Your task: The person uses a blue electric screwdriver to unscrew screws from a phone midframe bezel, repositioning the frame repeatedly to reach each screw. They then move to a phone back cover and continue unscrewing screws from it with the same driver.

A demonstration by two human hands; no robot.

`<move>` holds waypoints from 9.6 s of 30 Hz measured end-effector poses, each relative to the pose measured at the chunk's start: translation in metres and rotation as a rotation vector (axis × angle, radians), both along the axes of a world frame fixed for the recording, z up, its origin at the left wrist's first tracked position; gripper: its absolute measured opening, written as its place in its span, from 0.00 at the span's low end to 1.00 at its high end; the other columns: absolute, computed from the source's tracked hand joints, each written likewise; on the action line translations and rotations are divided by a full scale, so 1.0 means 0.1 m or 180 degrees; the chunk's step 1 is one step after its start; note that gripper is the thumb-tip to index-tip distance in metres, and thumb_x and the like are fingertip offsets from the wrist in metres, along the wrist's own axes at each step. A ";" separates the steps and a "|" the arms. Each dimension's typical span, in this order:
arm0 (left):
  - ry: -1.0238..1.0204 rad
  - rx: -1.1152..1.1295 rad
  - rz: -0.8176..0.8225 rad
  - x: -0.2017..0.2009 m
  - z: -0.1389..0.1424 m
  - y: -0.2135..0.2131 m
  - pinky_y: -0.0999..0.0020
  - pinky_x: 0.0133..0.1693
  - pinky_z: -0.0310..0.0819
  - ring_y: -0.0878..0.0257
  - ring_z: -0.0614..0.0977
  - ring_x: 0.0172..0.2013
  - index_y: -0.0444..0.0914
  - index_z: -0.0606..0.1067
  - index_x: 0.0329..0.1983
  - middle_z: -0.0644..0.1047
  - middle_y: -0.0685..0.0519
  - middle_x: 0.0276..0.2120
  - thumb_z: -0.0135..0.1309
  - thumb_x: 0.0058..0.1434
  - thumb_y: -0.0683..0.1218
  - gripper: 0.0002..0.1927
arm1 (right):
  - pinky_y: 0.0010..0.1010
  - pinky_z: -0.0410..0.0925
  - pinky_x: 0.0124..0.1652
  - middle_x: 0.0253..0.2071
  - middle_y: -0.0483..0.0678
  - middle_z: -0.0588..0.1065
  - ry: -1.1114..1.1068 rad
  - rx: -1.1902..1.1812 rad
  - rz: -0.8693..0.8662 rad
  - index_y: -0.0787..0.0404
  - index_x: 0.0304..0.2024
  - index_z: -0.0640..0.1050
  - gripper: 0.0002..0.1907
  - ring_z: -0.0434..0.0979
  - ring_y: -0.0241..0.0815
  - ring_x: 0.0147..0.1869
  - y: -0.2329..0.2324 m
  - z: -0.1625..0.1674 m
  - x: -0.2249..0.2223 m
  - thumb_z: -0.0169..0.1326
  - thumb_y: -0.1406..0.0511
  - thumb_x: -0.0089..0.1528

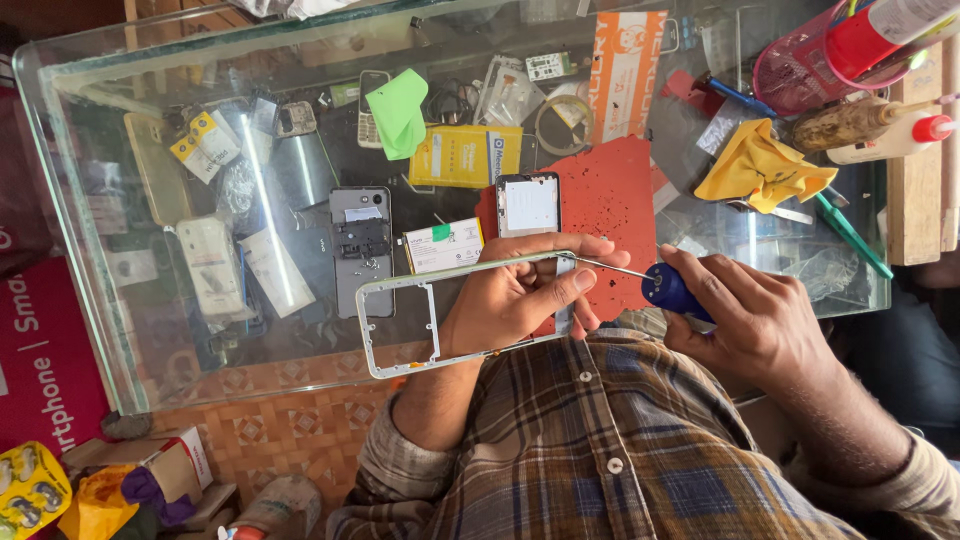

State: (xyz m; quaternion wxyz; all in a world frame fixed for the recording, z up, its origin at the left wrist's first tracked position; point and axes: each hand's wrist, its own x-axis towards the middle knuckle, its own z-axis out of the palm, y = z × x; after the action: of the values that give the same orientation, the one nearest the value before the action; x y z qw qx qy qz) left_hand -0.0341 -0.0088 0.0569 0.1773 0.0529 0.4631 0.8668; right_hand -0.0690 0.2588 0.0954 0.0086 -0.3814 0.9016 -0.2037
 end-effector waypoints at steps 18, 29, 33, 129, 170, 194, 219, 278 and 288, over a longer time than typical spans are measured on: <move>-0.0126 -0.0149 -0.0013 0.01 0.05 -0.03 0.68 0.33 0.83 0.62 0.86 0.33 0.28 0.72 0.61 0.79 0.38 0.57 0.52 0.72 0.37 0.16 | 0.41 0.73 0.31 0.36 0.52 0.76 0.0085 0.0041 0.0029 0.67 0.60 0.74 0.33 0.80 0.49 0.33 0.01 0.01 -0.02 0.62 0.66 0.51; -0.0231 0.0102 -0.0034 0.02 0.07 0.03 0.68 0.33 0.83 0.62 0.85 0.34 0.28 0.72 0.62 0.79 0.38 0.57 0.52 0.71 0.36 0.16 | 0.40 0.72 0.30 0.35 0.53 0.76 0.0175 -0.0084 0.0120 0.69 0.59 0.74 0.32 0.79 0.48 0.32 0.01 -0.10 -0.06 0.62 0.67 0.52; -0.0199 0.0049 0.0128 0.01 0.07 0.01 0.68 0.33 0.83 0.61 0.86 0.34 0.27 0.73 0.61 0.80 0.37 0.56 0.52 0.71 0.36 0.16 | 0.40 0.73 0.30 0.35 0.52 0.76 0.0198 -0.0037 0.0098 0.68 0.59 0.75 0.32 0.79 0.48 0.32 0.02 -0.10 -0.05 0.61 0.67 0.51; 0.0030 -0.0147 0.0069 0.06 0.14 0.06 0.72 0.33 0.82 0.66 0.83 0.31 0.26 0.68 0.67 0.78 0.39 0.59 0.50 0.73 0.36 0.20 | 0.39 0.73 0.32 0.37 0.53 0.77 0.0269 -0.0189 0.0192 0.70 0.57 0.75 0.30 0.81 0.49 0.35 0.04 -0.08 -0.05 0.61 0.66 0.52; -0.0102 -0.0512 0.0356 0.09 0.19 0.13 0.73 0.30 0.80 0.69 0.81 0.28 0.27 0.73 0.59 0.81 0.40 0.54 0.50 0.74 0.38 0.13 | 0.39 0.74 0.34 0.39 0.53 0.78 0.0252 -0.0131 0.0059 0.68 0.57 0.75 0.30 0.82 0.49 0.37 0.02 -0.09 0.00 0.62 0.66 0.52; 0.0139 -0.0366 0.0314 0.08 0.17 0.08 0.72 0.35 0.82 0.67 0.82 0.31 0.28 0.68 0.66 0.77 0.39 0.61 0.51 0.73 0.37 0.19 | 0.40 0.74 0.33 0.37 0.53 0.77 0.0182 -0.0200 -0.0019 0.70 0.57 0.75 0.29 0.80 0.49 0.35 0.12 -0.19 0.01 0.61 0.66 0.54; 0.1022 -0.1525 0.0782 -0.17 -0.08 -0.23 0.57 0.70 0.70 0.50 0.75 0.70 0.32 0.69 0.67 0.72 0.39 0.69 0.47 0.75 0.45 0.20 | 0.35 0.74 0.26 0.39 0.52 0.76 -0.3740 -0.4022 -0.1379 0.63 0.60 0.68 0.28 0.77 0.39 0.27 -0.34 -0.25 0.02 0.58 0.79 0.59; -0.0041 -0.0663 0.0587 0.21 0.14 0.22 0.85 0.35 0.69 0.77 0.76 0.40 0.28 0.71 0.66 0.82 0.47 0.55 0.50 0.75 0.40 0.19 | 0.40 0.74 0.35 0.40 0.55 0.78 0.0113 0.0006 0.0086 0.68 0.58 0.75 0.31 0.82 0.50 0.38 0.08 0.08 0.02 0.62 0.66 0.52; -0.0021 -0.0658 0.0456 0.16 0.11 0.25 0.79 0.49 0.78 0.68 0.81 0.53 0.26 0.66 0.69 0.80 0.44 0.57 0.51 0.72 0.38 0.24 | 0.40 0.73 0.32 0.37 0.53 0.78 0.0152 -0.0020 0.0162 0.68 0.57 0.76 0.31 0.81 0.50 0.35 0.01 0.07 -0.02 0.63 0.66 0.50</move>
State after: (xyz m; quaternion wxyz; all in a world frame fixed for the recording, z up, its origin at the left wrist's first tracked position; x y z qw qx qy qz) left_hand -0.0177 0.0160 0.0674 0.1210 -0.0017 0.5520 0.8250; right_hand -0.0715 0.2595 0.1023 -0.0090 -0.4090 0.8910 -0.1971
